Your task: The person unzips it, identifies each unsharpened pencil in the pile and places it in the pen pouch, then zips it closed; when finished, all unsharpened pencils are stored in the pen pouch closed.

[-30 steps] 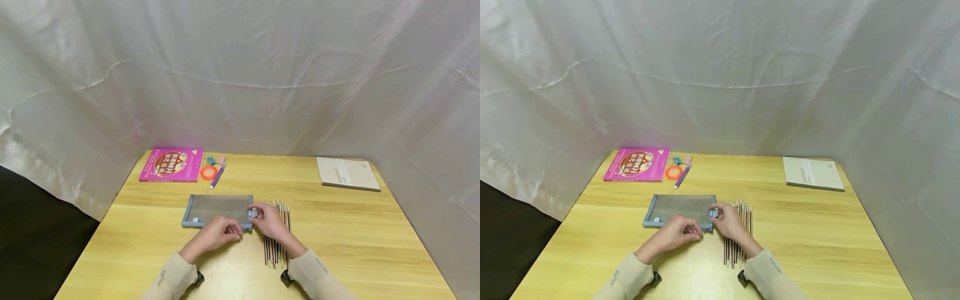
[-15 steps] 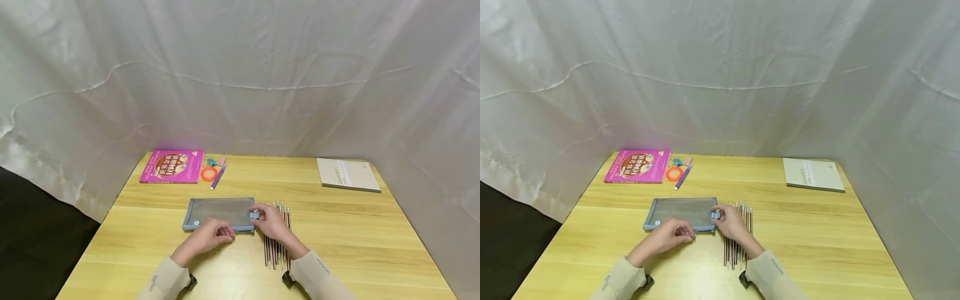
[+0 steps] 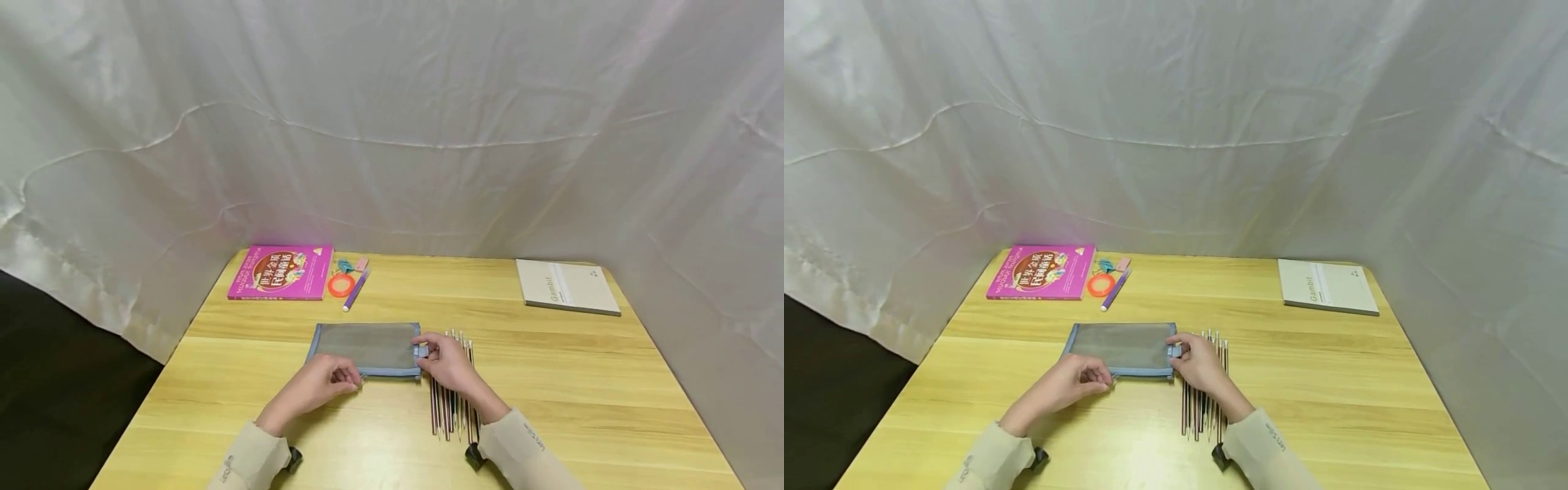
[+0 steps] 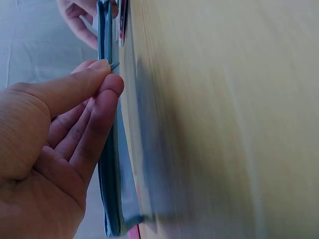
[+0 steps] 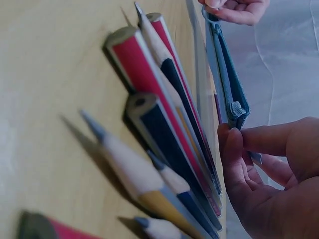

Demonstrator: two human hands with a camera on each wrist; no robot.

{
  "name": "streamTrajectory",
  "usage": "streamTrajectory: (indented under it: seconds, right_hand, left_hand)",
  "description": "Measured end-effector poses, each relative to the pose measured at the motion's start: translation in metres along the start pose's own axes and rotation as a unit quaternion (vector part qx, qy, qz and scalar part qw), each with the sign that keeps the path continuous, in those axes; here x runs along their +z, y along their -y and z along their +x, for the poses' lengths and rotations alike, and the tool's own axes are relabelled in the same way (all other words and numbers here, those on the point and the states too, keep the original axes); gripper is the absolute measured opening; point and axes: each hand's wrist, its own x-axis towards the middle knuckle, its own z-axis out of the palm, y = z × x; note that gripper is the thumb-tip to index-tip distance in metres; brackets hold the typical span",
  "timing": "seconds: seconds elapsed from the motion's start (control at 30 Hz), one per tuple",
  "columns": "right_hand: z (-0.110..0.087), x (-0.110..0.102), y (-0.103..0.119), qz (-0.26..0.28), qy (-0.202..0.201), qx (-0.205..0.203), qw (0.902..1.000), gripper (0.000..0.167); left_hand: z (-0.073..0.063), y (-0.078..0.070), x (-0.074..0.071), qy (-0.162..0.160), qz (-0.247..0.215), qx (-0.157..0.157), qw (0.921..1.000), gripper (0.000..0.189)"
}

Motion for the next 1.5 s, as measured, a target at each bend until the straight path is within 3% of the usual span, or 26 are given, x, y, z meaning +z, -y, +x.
streamTrajectory:
  seconds: [0.57,0.8,1.2,1.5]
  right_hand:
    - [0.0,0.002,0.002,-0.021,-0.007,-0.005,0.9998,0.035]
    - [-0.002,0.001,0.001,-0.011,-0.013,-0.006,0.9998,0.035]
    - [0.0,-0.005,-0.006,-0.003,-0.035,0.002,0.9994,0.039]
    - [-0.002,-0.005,-0.006,-0.001,-0.031,-0.001,0.9995,0.038]
  left_hand:
    - [-0.01,0.009,-0.018,0.008,0.016,-0.031,0.9994,0.007]
    - [-0.019,0.019,-0.026,-0.004,0.018,-0.026,0.9995,0.008]
    - [-0.037,0.036,-0.046,-0.028,0.033,-0.048,0.9979,0.01]
    - [-0.045,0.04,-0.053,-0.027,0.032,-0.048,0.998,0.011]
